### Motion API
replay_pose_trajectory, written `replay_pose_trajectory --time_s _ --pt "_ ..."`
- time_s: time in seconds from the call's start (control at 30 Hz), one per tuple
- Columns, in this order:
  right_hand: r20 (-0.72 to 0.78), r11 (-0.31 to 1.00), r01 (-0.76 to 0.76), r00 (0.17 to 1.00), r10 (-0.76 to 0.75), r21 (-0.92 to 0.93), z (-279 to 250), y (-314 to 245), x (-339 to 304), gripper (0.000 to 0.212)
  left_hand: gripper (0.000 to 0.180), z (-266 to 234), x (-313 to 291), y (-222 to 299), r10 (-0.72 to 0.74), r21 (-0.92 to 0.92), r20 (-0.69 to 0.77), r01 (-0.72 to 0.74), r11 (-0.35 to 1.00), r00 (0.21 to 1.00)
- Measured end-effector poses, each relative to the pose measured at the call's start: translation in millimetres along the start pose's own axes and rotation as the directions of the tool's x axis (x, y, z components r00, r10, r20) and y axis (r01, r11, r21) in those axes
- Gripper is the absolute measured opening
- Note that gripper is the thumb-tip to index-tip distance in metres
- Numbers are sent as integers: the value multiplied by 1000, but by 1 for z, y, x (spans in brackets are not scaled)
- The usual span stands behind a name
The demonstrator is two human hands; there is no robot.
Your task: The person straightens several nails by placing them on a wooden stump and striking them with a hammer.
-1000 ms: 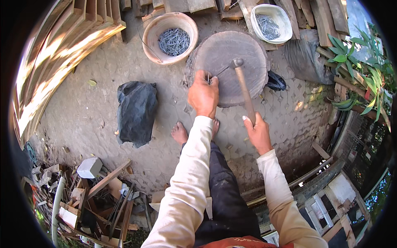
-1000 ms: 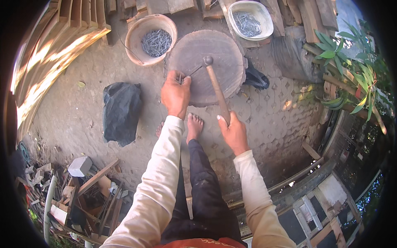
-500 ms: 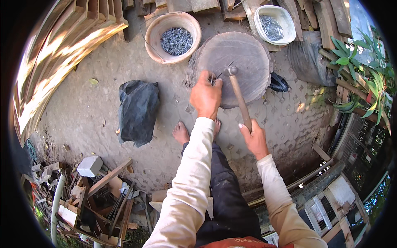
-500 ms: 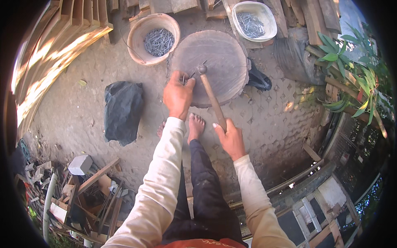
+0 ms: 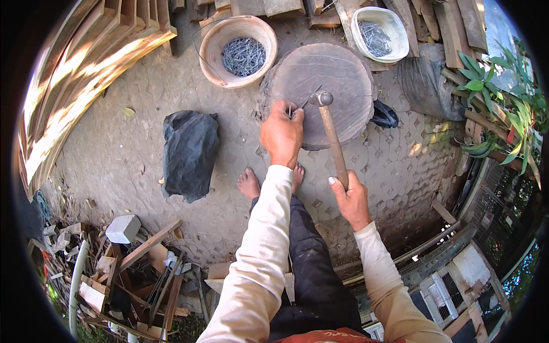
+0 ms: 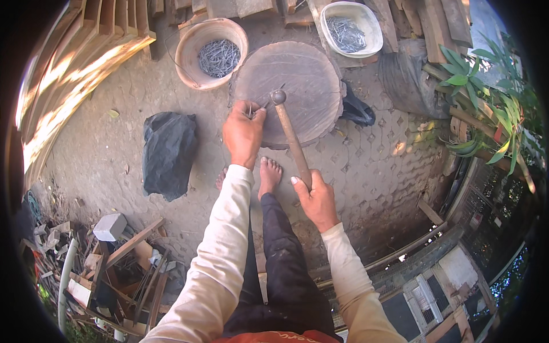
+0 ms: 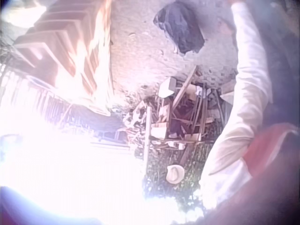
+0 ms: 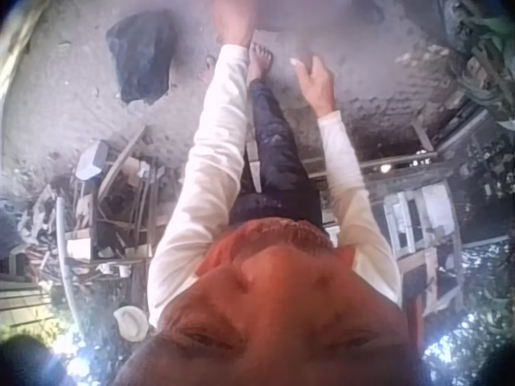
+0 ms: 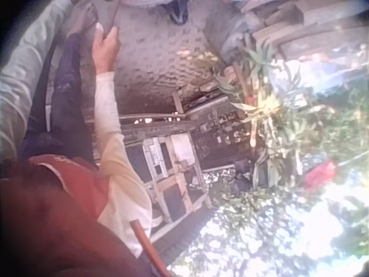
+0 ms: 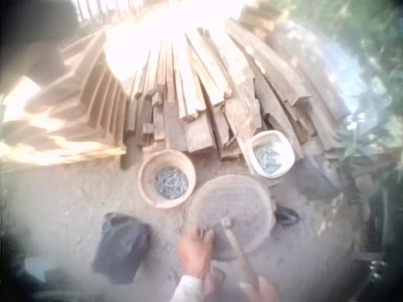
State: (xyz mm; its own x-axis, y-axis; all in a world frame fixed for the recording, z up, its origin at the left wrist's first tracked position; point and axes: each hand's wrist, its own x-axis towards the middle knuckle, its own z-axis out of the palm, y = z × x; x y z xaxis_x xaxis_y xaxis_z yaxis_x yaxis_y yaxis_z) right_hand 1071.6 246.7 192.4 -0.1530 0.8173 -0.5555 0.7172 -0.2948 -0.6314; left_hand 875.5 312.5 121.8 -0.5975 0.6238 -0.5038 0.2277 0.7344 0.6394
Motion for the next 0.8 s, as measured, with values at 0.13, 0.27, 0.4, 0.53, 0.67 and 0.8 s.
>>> replay_pose_trajectory --time_s 0.13,0.27,0.4,0.53,0.67,0.8 --pt "9 996 55 998 -54 -71 -4 2 5 31 19 -1 -3 8 -34 29 13 33 999 999" --pt "-39 991 122 991 -124 -59 -4 -8 3 31 20 2 -1 2 -10 80 26 8 997 1000" --pt "-41 972 126 990 -137 -197 -4 15 14 28 21 4 -3 7 -14 93 34 11 996 999" --pt "-13 992 96 995 -97 -84 -7 3 3 27 23 -1 0 3 13 141 11 -14 990 1000" --pt "-90 991 20 996 -8 130 -8 14 -24 27 23 -5 3 -9 35 -77 76 -29 997 997" --pt "-72 966 -42 995 62 257 -8 23 -28 27 23 -9 10 -24 25 -388 55 -2 921 998"
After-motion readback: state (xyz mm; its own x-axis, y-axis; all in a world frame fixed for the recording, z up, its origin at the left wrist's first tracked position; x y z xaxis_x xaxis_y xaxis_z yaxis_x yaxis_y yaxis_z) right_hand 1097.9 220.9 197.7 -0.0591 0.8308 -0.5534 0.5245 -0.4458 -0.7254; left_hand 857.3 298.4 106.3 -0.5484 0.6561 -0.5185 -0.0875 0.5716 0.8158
